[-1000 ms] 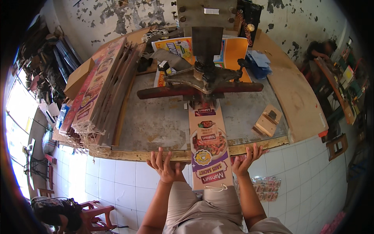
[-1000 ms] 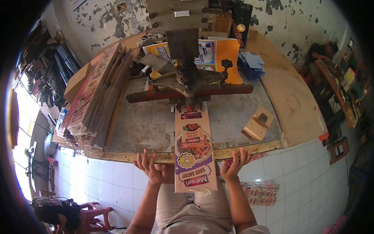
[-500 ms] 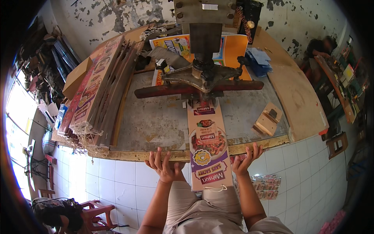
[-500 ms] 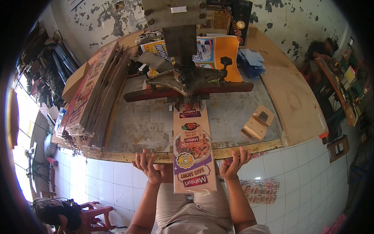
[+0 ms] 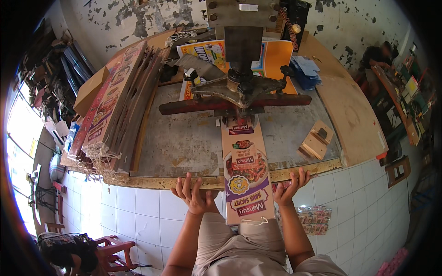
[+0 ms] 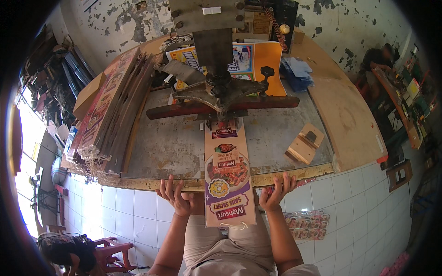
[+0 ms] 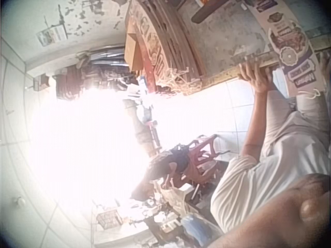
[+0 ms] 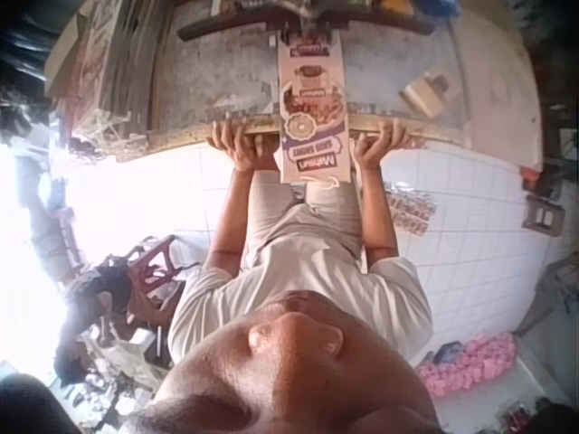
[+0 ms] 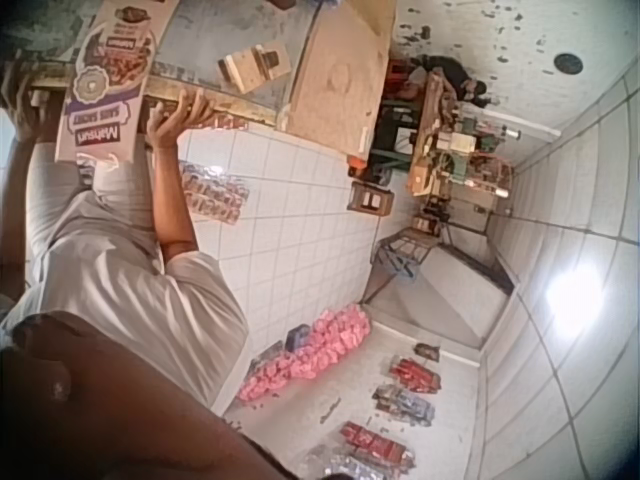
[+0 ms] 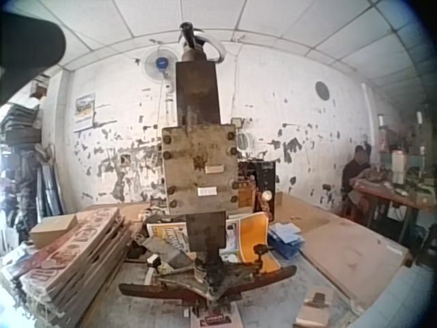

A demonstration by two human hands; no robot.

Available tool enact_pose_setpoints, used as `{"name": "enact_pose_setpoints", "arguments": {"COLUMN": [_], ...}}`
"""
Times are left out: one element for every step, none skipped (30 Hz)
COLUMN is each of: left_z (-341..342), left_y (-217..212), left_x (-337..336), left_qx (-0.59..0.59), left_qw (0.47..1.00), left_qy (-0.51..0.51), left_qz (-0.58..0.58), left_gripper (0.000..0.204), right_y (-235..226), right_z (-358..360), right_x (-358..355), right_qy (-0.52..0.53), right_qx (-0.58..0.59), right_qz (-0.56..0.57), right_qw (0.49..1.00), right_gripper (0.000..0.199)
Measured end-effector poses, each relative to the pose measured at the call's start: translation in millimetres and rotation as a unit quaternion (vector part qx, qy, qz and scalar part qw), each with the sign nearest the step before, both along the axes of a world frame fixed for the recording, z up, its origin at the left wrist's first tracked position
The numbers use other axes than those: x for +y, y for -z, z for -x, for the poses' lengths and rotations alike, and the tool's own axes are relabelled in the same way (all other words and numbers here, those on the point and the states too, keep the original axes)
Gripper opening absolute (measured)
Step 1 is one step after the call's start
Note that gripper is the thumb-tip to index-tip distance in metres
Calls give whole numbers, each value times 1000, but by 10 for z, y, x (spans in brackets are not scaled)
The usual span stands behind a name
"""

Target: The person places a strip of cardboard product packaging into a jig and applies a stamp to several sections of it using a handheld wooden block.

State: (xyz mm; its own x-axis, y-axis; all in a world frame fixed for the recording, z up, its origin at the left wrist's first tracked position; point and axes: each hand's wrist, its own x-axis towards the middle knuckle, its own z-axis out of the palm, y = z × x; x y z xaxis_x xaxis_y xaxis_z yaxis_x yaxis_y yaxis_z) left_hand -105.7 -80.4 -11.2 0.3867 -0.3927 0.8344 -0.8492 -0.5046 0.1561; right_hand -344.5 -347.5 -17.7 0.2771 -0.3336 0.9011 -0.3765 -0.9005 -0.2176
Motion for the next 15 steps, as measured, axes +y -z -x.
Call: {"name": "enact_pose_setpoints", "arguments": {"left_z": [3, -3, -4, -2, 1, -4, -11, -2, 1, -2, -4, 2, 10, 6, 4], "left_y": [4, -6, -11, -14, -10, -9, -7, -2, 2, 5, 0, -4, -9, -22, -26], "left_x": [-6, -11, -10, -4, -1, -2, -1, 3, 5, 2, 0, -1, -3, -10, -13], "left_qx": [0, -2, -2, -3, -2, -1, 0, 3, 4, 5, 5, 7, 8, 7, 6], "left_qw": [1000, 1000, 1000, 1000, 1000, 1000, 1000, 1000, 1000, 1000, 1000, 1000, 1000, 1000, 1000], "left_qy": [0, 0, -1, -1, -2, -1, 1, 3, 4, 6, 6, 6, 5, 5, 4], "left_qz": [0, 1, 1, 2, 2, 3, 3, 3, 3, 3, 3, 3, 3, 4, 5], "left_gripper": [56, 56, 56, 56, 56, 56, 55, 55, 55, 55, 55, 55, 55, 55, 55], "right_y": [0, 5, 11, 15, 11, 8, 4, 8, 12, 15, 16, 14, 16, 19, 24], "right_z": [2, -4, -9, -12, -12, -13, -17, -8, -5, -2, -7, -12, -11, -15, -17], "right_x": [-2, -7, -10, -12, -7, 0, 4, 8, 5, 1, -4, -9, -9, -11, -10], "right_qy": [1, 0, -1, -1, -1, 0, 0, -3, -7, -10, -4, 2, 8, 3, -1], "right_qx": [-1, -2, -3, -4, -3, -3, -3, -4, -5, -6, -4, -1, 1, -2, -6], "right_qz": [1, 2, 2, 3, 2, 1, 0, -2, -4, -6, 0, 6, 12, 8, 5], "right_qw": [1000, 1000, 1000, 1000, 1000, 1000, 1000, 1000, 1000, 1000, 1000, 1000, 1000, 1000, 1000], "right_gripper": [56, 56, 56, 56, 56, 55, 55, 55, 55, 55, 55, 56, 57, 56, 55]}}
